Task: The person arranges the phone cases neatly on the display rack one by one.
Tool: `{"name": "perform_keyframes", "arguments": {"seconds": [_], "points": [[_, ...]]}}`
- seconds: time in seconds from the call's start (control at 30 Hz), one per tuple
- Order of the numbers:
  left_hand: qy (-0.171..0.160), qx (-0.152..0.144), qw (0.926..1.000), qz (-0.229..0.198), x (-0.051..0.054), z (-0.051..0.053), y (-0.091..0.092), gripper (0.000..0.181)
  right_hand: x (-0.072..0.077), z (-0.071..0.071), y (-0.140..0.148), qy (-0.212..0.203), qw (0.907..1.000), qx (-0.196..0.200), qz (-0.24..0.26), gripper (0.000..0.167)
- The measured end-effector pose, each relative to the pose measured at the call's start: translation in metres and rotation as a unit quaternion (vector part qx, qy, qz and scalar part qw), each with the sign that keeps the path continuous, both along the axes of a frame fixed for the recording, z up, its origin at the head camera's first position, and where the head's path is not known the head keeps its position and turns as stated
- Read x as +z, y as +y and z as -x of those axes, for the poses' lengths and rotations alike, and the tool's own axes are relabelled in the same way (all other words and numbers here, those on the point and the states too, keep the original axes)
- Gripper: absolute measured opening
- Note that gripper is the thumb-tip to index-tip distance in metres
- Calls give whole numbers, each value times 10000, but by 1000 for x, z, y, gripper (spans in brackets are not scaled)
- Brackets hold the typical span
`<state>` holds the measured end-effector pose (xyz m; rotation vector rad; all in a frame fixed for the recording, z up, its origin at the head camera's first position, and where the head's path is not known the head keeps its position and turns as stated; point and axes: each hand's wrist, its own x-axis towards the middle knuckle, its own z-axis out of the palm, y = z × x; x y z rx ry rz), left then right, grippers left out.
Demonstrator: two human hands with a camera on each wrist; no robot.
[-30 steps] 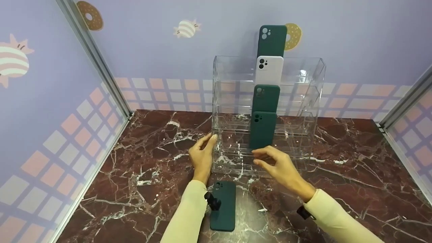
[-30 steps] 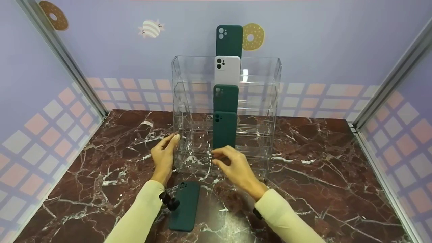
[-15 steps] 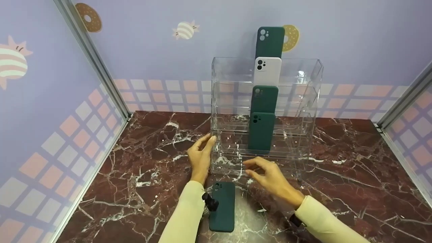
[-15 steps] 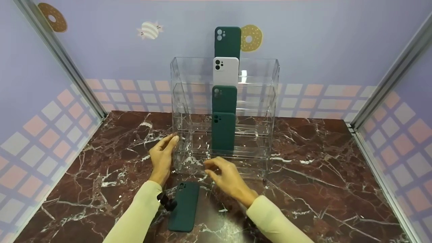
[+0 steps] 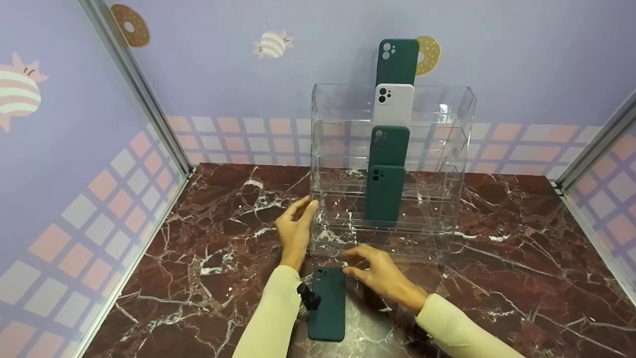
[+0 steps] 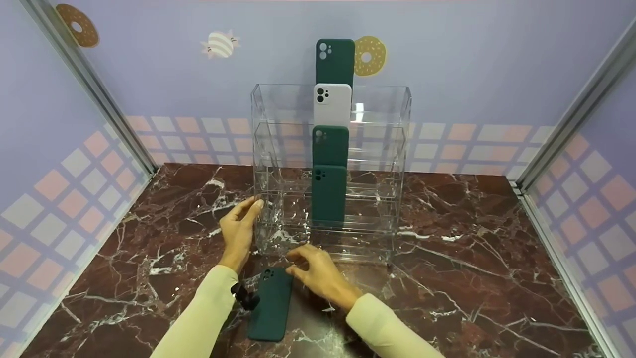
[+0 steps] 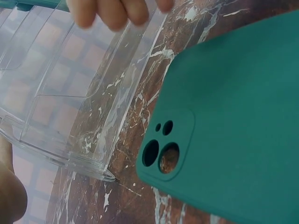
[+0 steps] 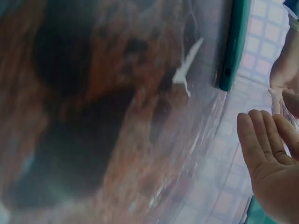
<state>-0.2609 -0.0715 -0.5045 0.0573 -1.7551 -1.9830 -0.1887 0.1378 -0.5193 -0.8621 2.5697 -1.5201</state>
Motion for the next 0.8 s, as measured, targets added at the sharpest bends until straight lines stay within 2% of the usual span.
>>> {"name": "perform_keyframes", "arguments": {"seconds": [0.23,0.43,0.67,0.8], "points": [[-65,-76,9999,-64,1,-1,0,26,-7,1,-7,-96,9991,30,-423,43],[-160,-73,9998,10,0,-2,0,29,-7,3,-12,-121,9978,68,-650,49],[-184,-30,9998,28,2,-3,0,28,-9,3,-15,368,9928,110,-1130,49],[-150,-16,9999,16,1,-2,1,28,-8,3,-16,406,9904,138,-1313,47]]}}
